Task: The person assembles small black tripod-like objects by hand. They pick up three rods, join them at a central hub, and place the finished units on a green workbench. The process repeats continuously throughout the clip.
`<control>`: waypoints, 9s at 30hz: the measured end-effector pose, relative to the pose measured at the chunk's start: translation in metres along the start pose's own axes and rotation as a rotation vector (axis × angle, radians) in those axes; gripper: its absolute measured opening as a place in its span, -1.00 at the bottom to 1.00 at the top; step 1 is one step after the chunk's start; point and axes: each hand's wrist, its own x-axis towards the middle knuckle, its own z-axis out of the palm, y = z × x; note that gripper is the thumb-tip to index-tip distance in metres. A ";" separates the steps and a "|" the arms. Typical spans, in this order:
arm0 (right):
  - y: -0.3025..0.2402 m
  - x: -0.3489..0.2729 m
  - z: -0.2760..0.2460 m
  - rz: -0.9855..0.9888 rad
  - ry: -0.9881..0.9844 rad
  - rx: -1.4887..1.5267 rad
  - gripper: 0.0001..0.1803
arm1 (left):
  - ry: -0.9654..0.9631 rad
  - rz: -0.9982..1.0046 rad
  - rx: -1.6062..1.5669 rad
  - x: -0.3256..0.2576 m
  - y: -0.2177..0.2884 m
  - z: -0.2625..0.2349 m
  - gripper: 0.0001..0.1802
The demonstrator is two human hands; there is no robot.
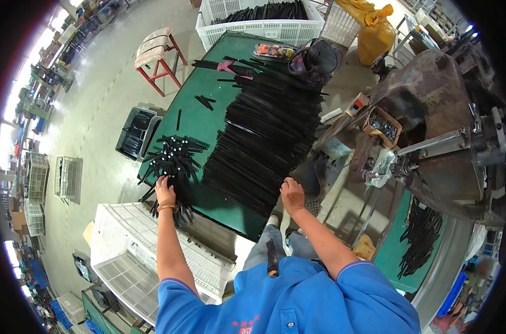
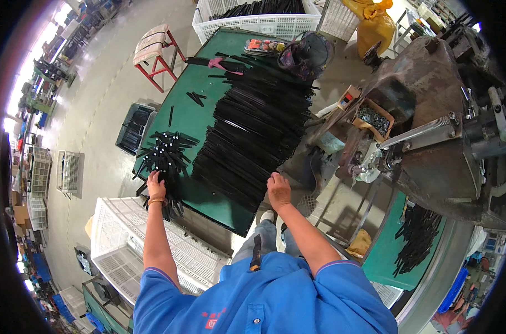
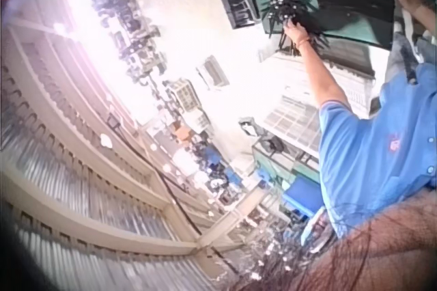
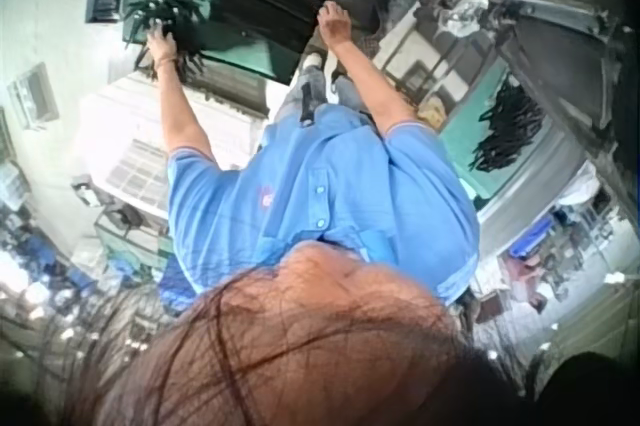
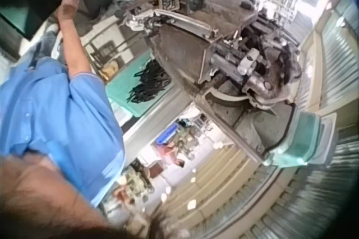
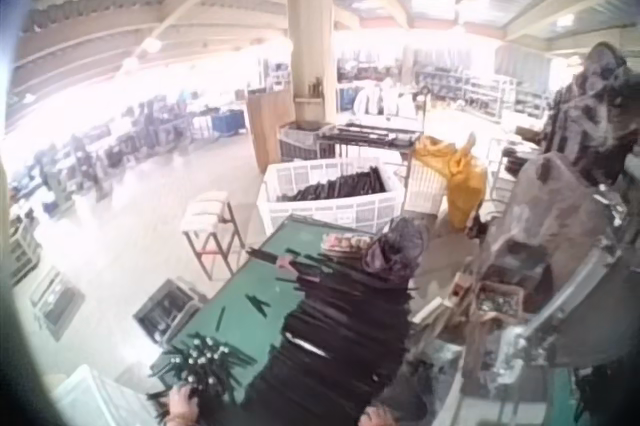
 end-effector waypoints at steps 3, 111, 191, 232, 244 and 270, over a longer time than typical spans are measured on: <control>0.005 -0.014 0.009 0.088 -0.099 0.003 -0.82 | -0.022 -0.004 -0.067 -0.005 -0.010 0.001 -0.50; 0.073 -0.107 -0.296 0.215 0.298 0.700 -0.94 | 0.169 1.429 -0.495 -0.132 0.571 -0.055 -0.64; 0.118 -0.006 -0.266 0.196 0.728 0.286 -0.85 | -1.176 -0.157 -1.401 -0.160 0.556 -0.033 -0.71; 0.429 -0.312 -0.315 1.411 0.767 -0.250 -0.68 | -1.061 -0.232 -1.324 -0.171 0.567 -0.043 -0.70; 0.317 -0.209 -0.308 0.914 0.408 -0.147 -0.77 | -1.294 -0.237 -1.467 -0.154 0.549 -0.034 -0.71; 0.114 -0.019 -0.271 0.866 0.162 1.070 -0.72 | -1.305 0.082 -1.330 -0.144 0.541 -0.040 -0.74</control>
